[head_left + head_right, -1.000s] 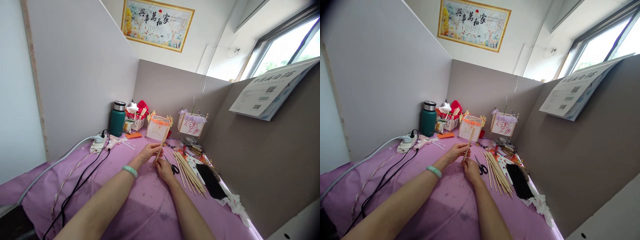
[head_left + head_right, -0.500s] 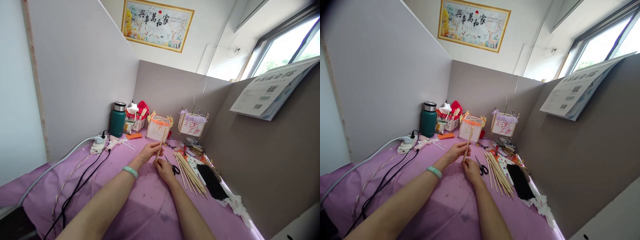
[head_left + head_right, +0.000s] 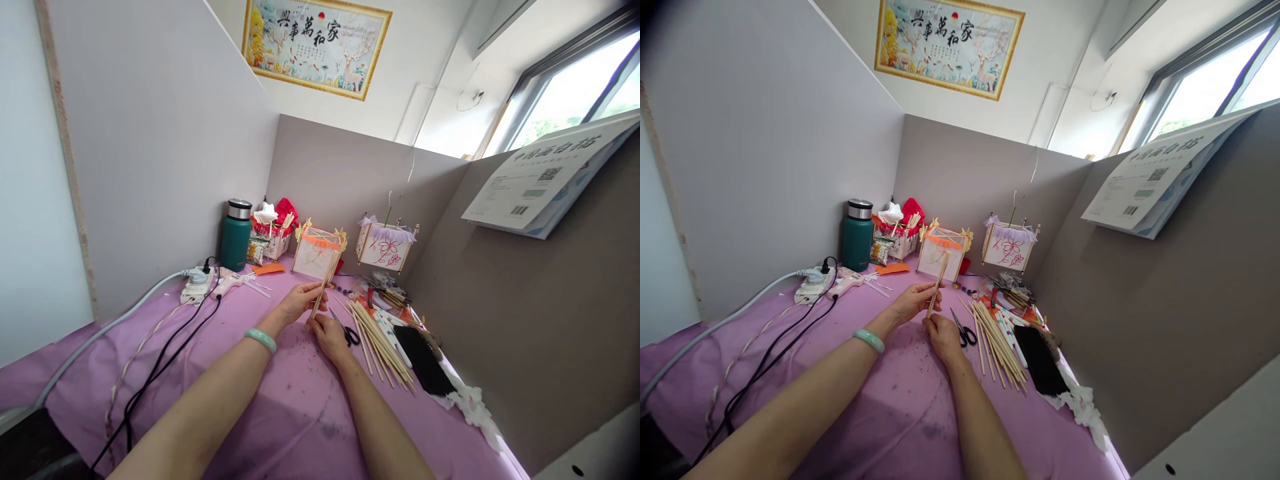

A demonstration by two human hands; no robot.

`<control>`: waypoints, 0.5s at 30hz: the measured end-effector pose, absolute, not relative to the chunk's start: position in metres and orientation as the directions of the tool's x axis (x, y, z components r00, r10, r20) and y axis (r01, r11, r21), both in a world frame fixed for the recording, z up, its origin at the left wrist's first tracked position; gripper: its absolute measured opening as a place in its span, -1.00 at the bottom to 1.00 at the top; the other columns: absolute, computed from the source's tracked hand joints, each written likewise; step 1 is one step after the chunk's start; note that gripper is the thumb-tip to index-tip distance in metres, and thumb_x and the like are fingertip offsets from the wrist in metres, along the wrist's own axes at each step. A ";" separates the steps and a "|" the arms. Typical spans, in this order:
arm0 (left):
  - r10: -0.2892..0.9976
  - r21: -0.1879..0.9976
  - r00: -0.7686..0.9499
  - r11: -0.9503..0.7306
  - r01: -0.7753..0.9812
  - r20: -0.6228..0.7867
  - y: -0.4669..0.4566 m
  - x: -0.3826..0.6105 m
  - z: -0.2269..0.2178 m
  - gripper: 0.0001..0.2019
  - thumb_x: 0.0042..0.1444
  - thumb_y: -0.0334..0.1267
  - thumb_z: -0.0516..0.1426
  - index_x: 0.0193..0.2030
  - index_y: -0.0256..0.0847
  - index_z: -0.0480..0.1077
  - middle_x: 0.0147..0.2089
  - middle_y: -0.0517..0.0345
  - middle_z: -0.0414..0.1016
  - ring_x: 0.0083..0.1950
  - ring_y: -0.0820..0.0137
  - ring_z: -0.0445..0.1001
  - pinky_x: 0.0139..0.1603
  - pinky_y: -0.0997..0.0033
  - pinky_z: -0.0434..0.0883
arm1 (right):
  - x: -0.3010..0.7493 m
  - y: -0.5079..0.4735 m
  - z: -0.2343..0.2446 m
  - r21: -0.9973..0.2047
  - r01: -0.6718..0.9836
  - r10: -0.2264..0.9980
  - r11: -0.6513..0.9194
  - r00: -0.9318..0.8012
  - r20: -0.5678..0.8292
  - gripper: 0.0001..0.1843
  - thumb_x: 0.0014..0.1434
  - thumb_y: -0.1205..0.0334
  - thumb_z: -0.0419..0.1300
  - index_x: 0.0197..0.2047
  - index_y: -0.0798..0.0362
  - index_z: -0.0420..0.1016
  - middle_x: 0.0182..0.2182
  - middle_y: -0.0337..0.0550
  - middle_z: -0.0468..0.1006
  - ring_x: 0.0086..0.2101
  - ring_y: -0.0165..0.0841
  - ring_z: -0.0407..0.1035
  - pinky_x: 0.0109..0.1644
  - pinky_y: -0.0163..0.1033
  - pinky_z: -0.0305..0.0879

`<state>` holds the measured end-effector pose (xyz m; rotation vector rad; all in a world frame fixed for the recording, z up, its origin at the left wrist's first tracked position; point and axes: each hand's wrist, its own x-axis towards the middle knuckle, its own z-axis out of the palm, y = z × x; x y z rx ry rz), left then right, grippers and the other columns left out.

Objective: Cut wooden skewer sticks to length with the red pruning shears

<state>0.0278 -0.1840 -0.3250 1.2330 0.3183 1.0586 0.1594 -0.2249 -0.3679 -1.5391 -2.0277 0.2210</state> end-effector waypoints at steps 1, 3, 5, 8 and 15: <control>0.787 0.874 0.523 -0.041 -0.485 0.327 -0.184 0.028 -0.325 -0.63 -0.04 -0.08 0.24 -0.18 -0.33 0.43 -0.38 0.12 0.42 -0.41 0.46 0.46 -0.31 0.41 0.37 | 0.159 -0.225 -0.368 -0.462 0.828 0.926 0.317 -0.165 0.340 -0.69 0.25 0.14 0.01 -0.41 0.07 0.48 -0.50 -0.22 0.50 -0.47 -0.44 0.30 -0.41 -0.39 0.00; 0.780 0.870 0.530 -0.038 -0.491 0.333 -0.183 0.028 -0.326 -0.61 -0.03 -0.08 0.23 -0.13 -0.33 0.43 -0.38 0.12 0.43 -0.41 0.46 0.46 -0.30 0.40 0.37 | 0.159 -0.225 -0.368 -0.466 0.829 0.928 0.309 -0.157 0.338 -0.68 0.25 0.13 0.01 -0.41 0.07 0.49 -0.50 -0.22 0.50 -0.48 -0.44 0.30 -0.41 -0.39 0.00; 0.779 0.871 0.531 -0.041 -0.489 0.335 -0.183 0.028 -0.326 -0.59 -0.02 -0.07 0.23 -0.11 -0.33 0.43 -0.36 0.11 0.44 -0.40 0.45 0.47 -0.28 0.39 0.37 | 0.158 -0.224 -0.368 -0.463 0.835 0.931 0.298 -0.146 0.336 -0.67 0.25 0.12 0.01 -0.41 0.06 0.49 -0.51 -0.22 0.50 -0.48 -0.44 0.30 -0.41 -0.39 0.00; 0.789 0.881 0.524 -0.048 -0.471 0.323 -0.184 0.027 -0.325 -0.58 -0.03 -0.06 0.23 -0.11 -0.33 0.43 -0.33 0.07 0.46 -0.38 0.43 0.47 -0.28 0.38 0.37 | 0.158 -0.225 -0.367 -0.462 0.840 0.933 0.284 -0.132 0.334 -0.68 0.24 0.11 0.02 -0.41 0.05 0.49 -0.52 -0.23 0.50 -0.49 -0.44 0.28 -0.42 -0.39 -0.02; 0.831 0.898 0.470 -0.076 -0.433 0.297 -0.185 0.028 -0.324 -0.61 -0.12 -0.10 0.28 -0.21 -0.37 0.46 -0.32 0.02 0.50 -0.40 0.44 0.46 -0.28 0.37 0.37 | 0.156 -0.227 -0.363 -0.442 0.856 0.936 0.268 -0.122 0.331 -0.70 0.23 0.11 0.04 -0.41 0.05 0.50 -0.51 -0.22 0.51 -0.48 -0.43 0.30 -0.44 -0.38 -0.06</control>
